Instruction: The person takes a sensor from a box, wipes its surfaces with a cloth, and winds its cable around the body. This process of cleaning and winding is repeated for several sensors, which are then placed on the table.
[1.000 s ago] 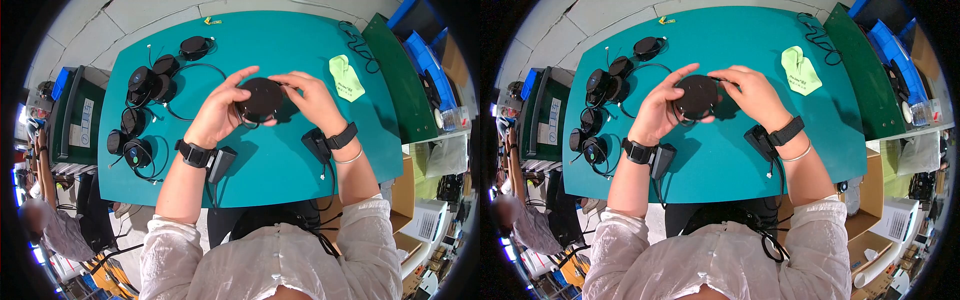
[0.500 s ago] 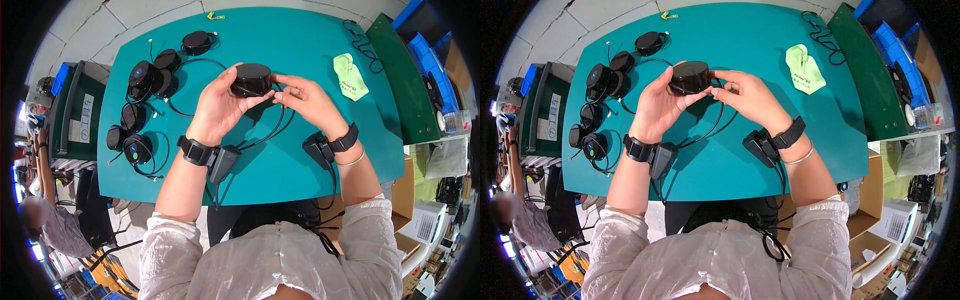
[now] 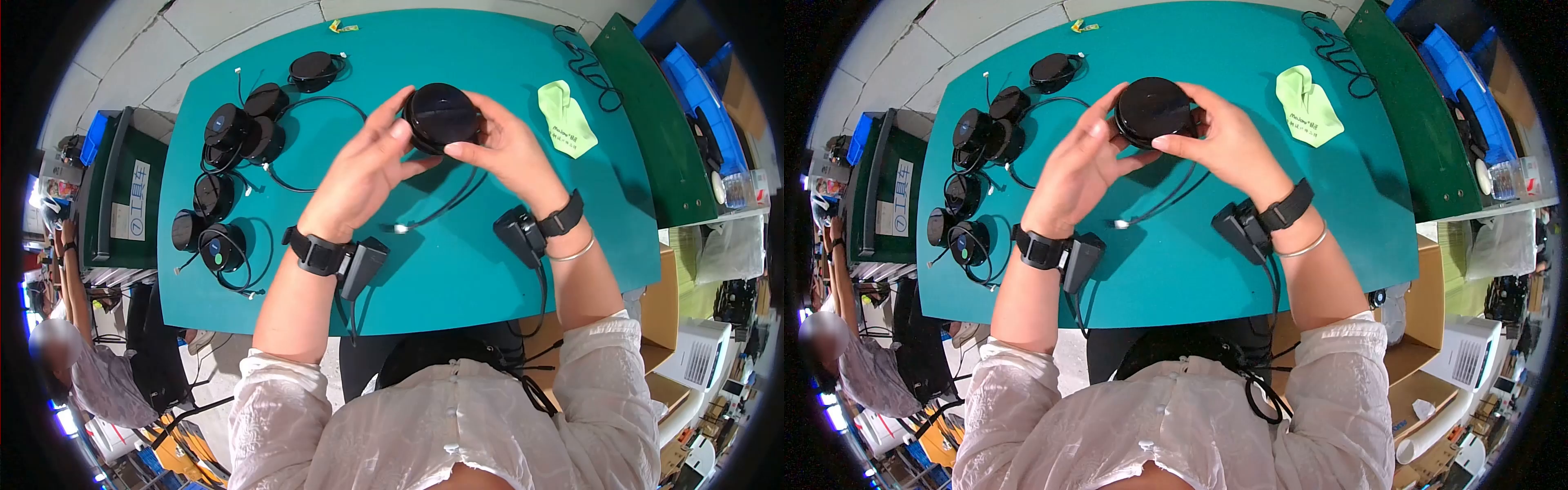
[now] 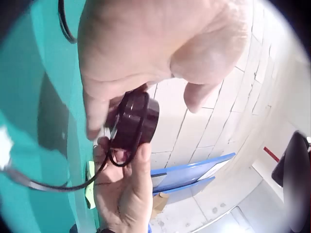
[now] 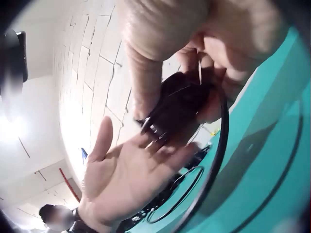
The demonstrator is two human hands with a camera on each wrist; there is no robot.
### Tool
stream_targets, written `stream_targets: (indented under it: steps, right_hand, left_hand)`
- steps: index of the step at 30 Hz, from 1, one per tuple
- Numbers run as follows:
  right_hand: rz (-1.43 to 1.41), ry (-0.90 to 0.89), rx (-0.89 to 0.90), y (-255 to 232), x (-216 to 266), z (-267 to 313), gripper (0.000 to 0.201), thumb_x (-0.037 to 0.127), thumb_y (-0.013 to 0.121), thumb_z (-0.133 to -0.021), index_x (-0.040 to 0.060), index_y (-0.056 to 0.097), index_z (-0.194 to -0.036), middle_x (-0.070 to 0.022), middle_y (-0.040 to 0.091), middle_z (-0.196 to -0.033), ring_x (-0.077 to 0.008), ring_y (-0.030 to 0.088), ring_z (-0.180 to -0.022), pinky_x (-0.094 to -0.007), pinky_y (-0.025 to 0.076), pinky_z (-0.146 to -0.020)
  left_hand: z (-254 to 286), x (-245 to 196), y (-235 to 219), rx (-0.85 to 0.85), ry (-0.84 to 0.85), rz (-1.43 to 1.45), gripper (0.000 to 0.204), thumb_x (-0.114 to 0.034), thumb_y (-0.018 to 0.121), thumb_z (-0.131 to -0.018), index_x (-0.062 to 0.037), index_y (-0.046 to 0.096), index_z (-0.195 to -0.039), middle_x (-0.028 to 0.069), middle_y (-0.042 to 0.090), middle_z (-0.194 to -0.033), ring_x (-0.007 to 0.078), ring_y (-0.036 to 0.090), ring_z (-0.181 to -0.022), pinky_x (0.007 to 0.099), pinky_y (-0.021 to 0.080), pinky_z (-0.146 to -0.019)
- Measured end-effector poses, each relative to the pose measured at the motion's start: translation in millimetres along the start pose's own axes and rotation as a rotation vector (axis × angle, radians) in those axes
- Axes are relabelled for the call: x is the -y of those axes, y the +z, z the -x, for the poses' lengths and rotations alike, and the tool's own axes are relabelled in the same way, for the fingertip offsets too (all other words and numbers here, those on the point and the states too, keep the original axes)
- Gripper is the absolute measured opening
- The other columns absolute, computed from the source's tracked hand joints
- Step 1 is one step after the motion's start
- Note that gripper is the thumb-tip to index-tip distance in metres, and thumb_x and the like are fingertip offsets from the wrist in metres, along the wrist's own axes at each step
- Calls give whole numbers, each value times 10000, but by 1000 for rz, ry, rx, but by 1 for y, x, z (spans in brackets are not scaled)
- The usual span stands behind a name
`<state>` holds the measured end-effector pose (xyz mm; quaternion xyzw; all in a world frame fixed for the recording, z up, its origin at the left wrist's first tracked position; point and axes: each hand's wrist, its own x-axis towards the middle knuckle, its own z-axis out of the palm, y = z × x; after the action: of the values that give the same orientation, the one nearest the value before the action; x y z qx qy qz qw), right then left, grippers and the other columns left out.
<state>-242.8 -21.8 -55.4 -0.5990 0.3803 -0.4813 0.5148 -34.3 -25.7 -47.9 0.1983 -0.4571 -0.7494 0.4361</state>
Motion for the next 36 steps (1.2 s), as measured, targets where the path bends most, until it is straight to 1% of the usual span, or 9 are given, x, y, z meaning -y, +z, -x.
stream_targets:
  steps: [1, 4, 7, 9, 14, 21, 23, 27, 36]
  right_hand:
    - [33, -5, 16, -5, 3, 0, 673, 124, 790, -771, -20, 455, -1337, -85, 619, -1127, -141, 607, -990, -275, 509, -854]
    - [107, 12, 185, -18, 9, 2, 694, 77, 787, -746, -10, 460, -1352, -96, 581, -1226, -169, 569, -1094, -313, 467, -953]
    - [193, 41, 354, -12, 15, 5, 722, 55, 780, -738, -11, 446, -1375, -106, 542, -1303, -192, 532, -1183, -341, 422, -1028]
    - [-30, 4, 342, -3, 10, 3, 706, 36, 760, -754, -5, 440, -1382, -105, 548, -1299, -191, 529, -1182, -333, 435, -1016]
    - [-177, 211, 106, -11, 12, 1, 442, 139, 606, -925, 17, 501, -1336, -126, 607, -1208, -122, 618, -805, -259, 499, -725]
    - [-502, 290, 149, -16, 16, -3, 361, 97, 521, -959, 14, 521, -1309, -129, 622, -1165, -206, 648, -1003, -319, 519, -890]
    - [-470, 110, 126, -12, 13, -2, 317, 72, 559, -934, -11, 562, -1240, -126, 639, -1120, -237, 626, -1088, -339, 505, -949]
    - [-339, -62, 35, -8, 8, -2, 266, 31, 591, -908, -9, 599, -1171, -117, 653, -1064, -214, 649, -1019, -301, 516, -904]
    - [264, -449, -42, 0, 17, 6, 257, -103, 611, -800, 44, 702, -990, -53, 656, -894, -111, 608, -745, -228, 493, -650]
  left_hand:
    - [0, -2, -4, 0, -1, 0, 645, -307, 508, -976, -20, 214, -1474, 164, 450, -1360, 290, 458, -1259, 476, 393, -1045]
    - [-1, -4, -6, -94, -92, -80, 518, -362, 507, -971, 17, 422, -1313, 170, 572, -1204, 259, 636, -1019, 421, 578, -802]
    - [2, -6, -5, -24, -249, -35, 463, -260, 583, -945, 23, 420, -1274, 162, 560, -1189, 270, 618, -1050, 407, 577, -797]
    - [0, -6, -4, -36, -299, -103, 439, -196, 597, -929, 19, 431, -1275, 171, 566, -1183, 284, 614, -1065, 441, 580, -805]
    - [-3, -5, -8, -294, -62, 109, 384, -144, 518, -959, 4, 448, -1306, 165, 560, -1235, 294, 593, -1109, 524, 548, -886]
    - [-9, 0, -22, -451, 104, 221, 354, -79, 515, -953, 15, 419, -1280, 173, 540, -1228, 297, 567, -1136, 548, 495, -965]
    - [-9, 2, -21, -442, 98, 241, 358, -78, 507, -955, 22, 410, -1285, 175, 535, -1232, 298, 559, -1147, 547, 487, -977]
    - [-8, 3, -16, -351, 75, 265, 354, -77, 484, -960, 47, 403, -1282, 185, 529, -1236, 304, 547, -1160, 544, 471, -998]
    - [-7, 0, -14, -314, 140, 219, 356, -113, 478, -964, 49, 418, -1275, 195, 517, -1266, 314, 528, -1189, 538, 430, -1049]
